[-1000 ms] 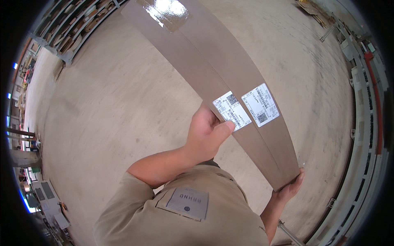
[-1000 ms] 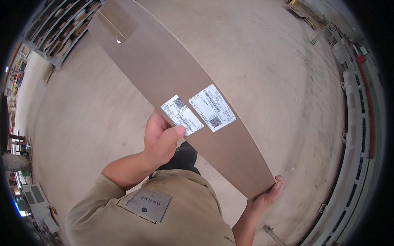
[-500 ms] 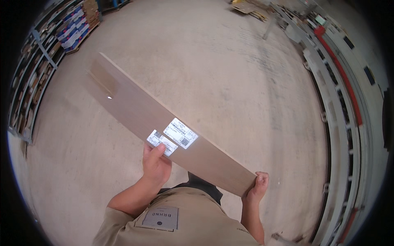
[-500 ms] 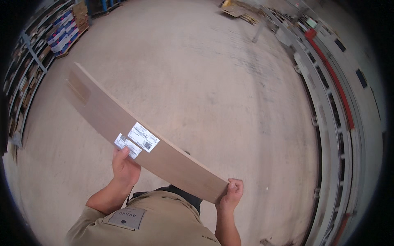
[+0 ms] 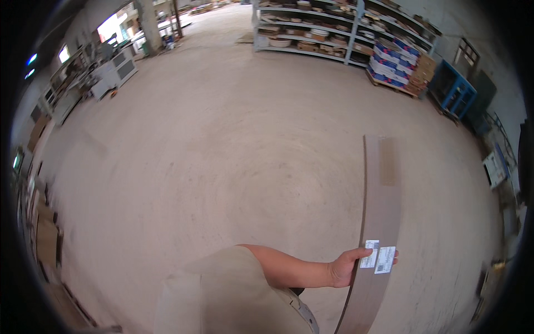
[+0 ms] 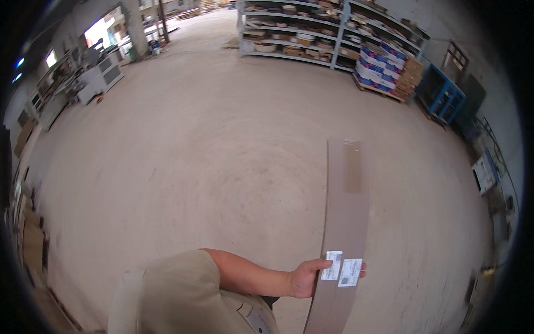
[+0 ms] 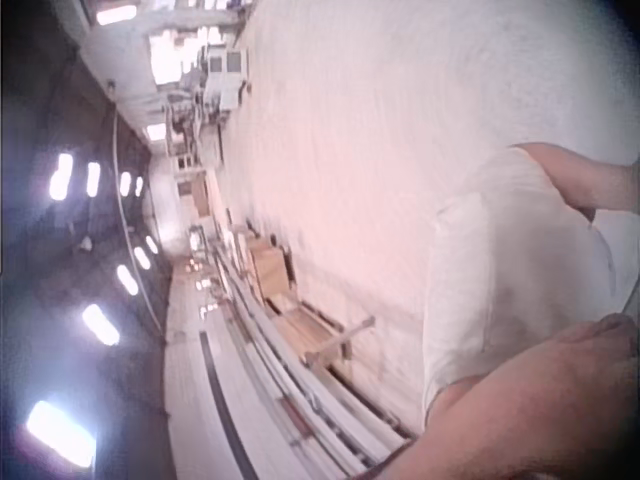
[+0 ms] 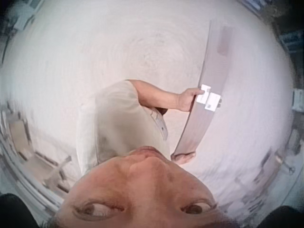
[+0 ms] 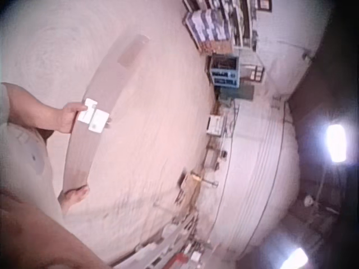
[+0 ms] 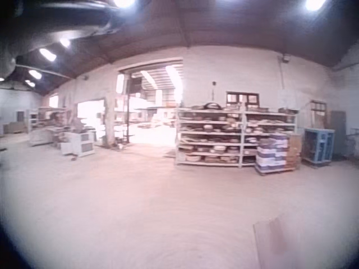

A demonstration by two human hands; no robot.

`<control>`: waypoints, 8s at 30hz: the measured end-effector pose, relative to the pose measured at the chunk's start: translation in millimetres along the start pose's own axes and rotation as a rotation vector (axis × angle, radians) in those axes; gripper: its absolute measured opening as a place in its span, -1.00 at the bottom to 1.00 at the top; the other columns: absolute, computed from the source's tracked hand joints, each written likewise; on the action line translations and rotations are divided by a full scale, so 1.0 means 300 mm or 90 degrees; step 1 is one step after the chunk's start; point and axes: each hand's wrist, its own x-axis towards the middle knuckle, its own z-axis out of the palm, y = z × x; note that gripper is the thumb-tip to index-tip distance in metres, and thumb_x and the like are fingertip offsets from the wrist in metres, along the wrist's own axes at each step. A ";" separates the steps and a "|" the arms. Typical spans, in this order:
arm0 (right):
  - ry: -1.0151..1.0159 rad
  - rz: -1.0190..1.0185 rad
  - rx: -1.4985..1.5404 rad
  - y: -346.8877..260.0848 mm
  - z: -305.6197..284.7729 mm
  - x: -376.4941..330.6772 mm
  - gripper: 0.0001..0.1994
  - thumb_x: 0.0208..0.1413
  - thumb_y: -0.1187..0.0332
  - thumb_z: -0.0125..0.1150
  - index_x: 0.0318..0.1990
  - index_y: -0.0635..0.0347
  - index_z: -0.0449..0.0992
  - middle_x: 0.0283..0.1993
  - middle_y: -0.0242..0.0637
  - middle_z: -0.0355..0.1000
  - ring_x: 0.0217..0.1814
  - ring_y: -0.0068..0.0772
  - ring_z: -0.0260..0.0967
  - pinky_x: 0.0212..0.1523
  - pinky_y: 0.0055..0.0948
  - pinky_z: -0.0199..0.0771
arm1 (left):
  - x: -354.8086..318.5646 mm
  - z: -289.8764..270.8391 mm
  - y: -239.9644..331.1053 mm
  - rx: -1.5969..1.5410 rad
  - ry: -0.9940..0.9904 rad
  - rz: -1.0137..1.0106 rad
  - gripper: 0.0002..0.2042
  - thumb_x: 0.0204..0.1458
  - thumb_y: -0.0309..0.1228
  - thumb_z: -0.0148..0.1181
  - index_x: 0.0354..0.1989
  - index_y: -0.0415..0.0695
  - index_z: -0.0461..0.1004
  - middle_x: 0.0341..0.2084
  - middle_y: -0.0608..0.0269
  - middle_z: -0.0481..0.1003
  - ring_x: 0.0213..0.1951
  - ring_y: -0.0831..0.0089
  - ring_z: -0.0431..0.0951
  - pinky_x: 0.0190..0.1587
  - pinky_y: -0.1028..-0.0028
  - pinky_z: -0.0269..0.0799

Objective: The person uses a utility knife to cut open a cardboard box, removes a wooden panel, and places it on a conveyor belt. They then walk to a workbench, pick up another panel, and place it on the conveyor. The person repeats this process with additional panels, inspecting them before placement.

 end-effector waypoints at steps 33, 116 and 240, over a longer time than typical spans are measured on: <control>-0.599 -0.335 -0.408 -0.759 -1.147 2.550 0.00 -0.33 0.57 0.51 0.41 0.23 0.16 0.31 -0.10 0.10 0.32 -0.10 0.16 0.26 -0.15 0.30 | 1.842 -0.240 -1.791 0.109 0.498 0.091 -0.60 0.17 -0.21 -0.10 0.02 -0.21 0.45 -0.14 0.09 0.58 -0.10 0.29 0.59 0.02 0.27 0.50; 0.355 -0.146 -0.720 -3.408 -5.881 10.224 -0.32 -0.31 0.23 0.54 0.09 0.00 0.41 0.21 -0.10 0.27 0.20 0.04 0.24 0.15 -0.02 0.26 | 8.680 -0.255 -9.689 0.682 -0.680 -0.303 -0.63 0.02 -0.35 0.26 -0.03 -0.29 0.44 -0.22 -0.01 0.53 -0.12 0.17 0.54 0.01 0.20 0.41; 1.131 0.281 -0.578 -2.018 -9.096 7.895 -0.56 -0.12 0.52 0.44 -0.76 0.12 0.20 -0.75 -0.21 0.18 -0.74 -0.12 0.19 -0.69 -0.26 0.12 | 5.006 1.812 -13.554 0.061 -1.406 -0.012 -0.73 -0.07 -0.40 0.34 -0.63 -0.22 0.37 -0.56 0.07 0.36 -0.38 0.03 0.42 -0.35 0.14 0.35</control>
